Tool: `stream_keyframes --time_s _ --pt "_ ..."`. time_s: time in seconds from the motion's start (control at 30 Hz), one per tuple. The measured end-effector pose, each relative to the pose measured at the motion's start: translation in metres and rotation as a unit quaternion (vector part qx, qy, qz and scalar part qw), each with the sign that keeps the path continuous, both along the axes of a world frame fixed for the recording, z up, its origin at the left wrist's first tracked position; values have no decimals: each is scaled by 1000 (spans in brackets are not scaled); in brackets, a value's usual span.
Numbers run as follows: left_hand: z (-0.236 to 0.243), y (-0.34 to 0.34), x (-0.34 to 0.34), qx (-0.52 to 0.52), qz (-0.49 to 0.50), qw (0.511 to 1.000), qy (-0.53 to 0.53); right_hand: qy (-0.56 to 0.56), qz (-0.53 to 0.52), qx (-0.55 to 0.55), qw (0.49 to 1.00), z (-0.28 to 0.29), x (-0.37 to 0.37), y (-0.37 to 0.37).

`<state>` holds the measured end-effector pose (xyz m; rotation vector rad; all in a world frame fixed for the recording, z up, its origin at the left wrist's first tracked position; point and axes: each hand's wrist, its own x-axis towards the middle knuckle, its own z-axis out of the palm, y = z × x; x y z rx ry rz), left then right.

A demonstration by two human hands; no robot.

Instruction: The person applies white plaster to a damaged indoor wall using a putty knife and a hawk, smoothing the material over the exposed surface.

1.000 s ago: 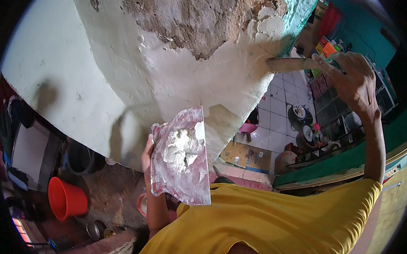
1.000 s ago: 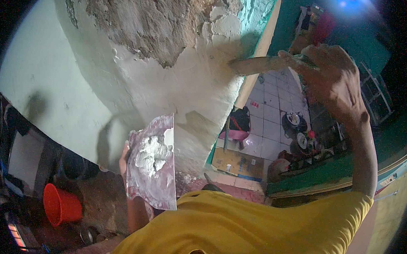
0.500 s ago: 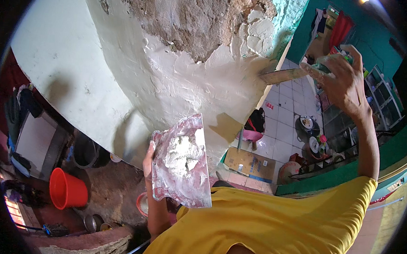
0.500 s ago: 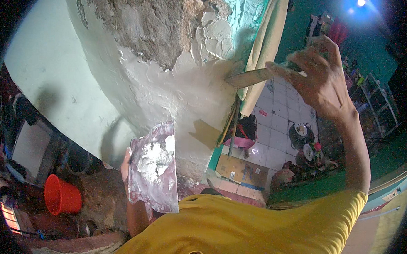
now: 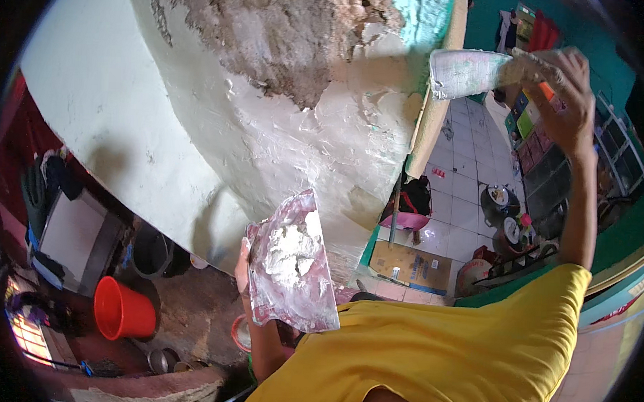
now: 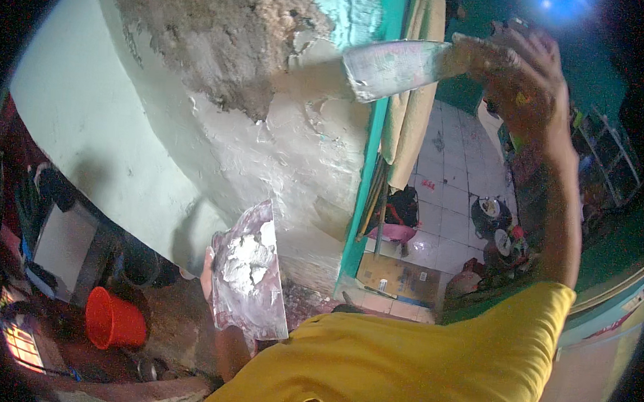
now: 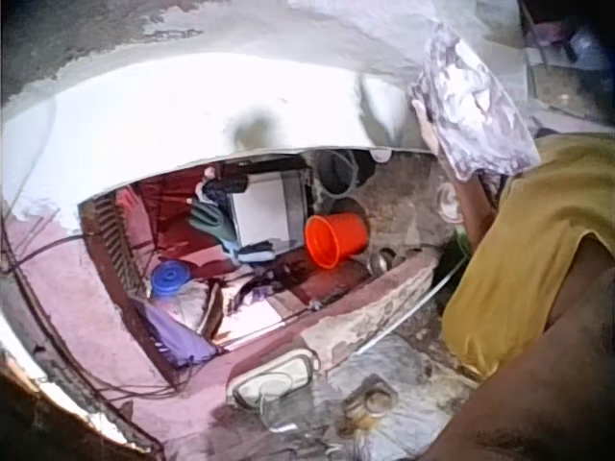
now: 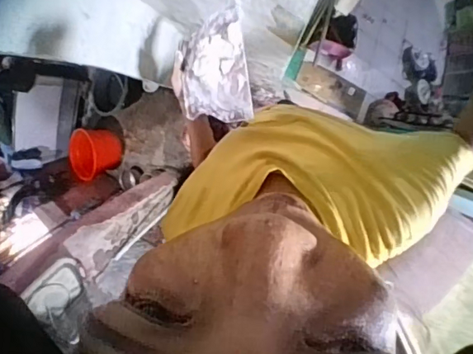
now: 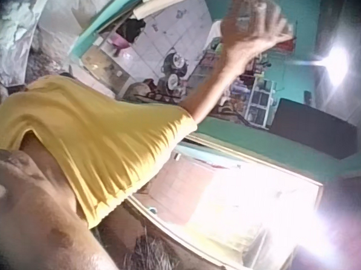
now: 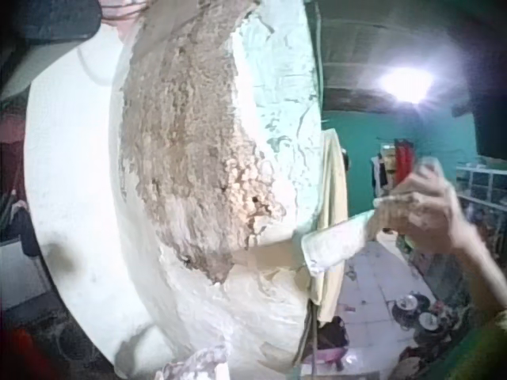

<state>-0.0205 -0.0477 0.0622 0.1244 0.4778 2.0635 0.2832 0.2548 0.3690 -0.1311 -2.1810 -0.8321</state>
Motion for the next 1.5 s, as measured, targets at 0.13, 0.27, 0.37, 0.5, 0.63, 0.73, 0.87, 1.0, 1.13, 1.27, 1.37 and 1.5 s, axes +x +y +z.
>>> stream_keyframes --time_s 0.13,0.27,0.37,0.5,0.63,0.73,0.87,1.0,1.13,1.27,1.37,1.5 --pt "2 6 4 13 -4 999 39 252 102 -250 929 -129 -9 -3" --pt "12 3 7 -5 22 995 97 412 184 -526 720 -227 -52 -72" --pt "21 -1 7 -14 27 992 126 400 232 -595 657 -236 -64 -110" --pt "24 -5 0 -29 -5 986 167 405 212 -564 688 -250 -67 -119" --pt "18 3 -8 -21 -28 987 156 460 142 -543 688 -264 -77 -127" --pt "25 0 -8 -43 -83 985 144 480 109 -531 690 -264 -82 -121" --pt "25 -6 -9 -44 -85 984 150 486 64 -502 713 -255 -88 -109" --pt "19 -15 -27 -103 -72 978 167 487 57 -474 731 -253 -103 -92" --pt "13 -16 -21 -117 15 958 261 495 73 -493 712 -251 -116 -82" --pt "34 -13 -3 -81 -30 986 145 454 33 -451 768 -252 -119 -75" --pt "40 -11 -2 -150 -23 981 123 460 75 -471 749 -268 -122 -83" --pt "28 -9 -1 -135 48 976 162 439 61 -478 758 -268 -107 -106"
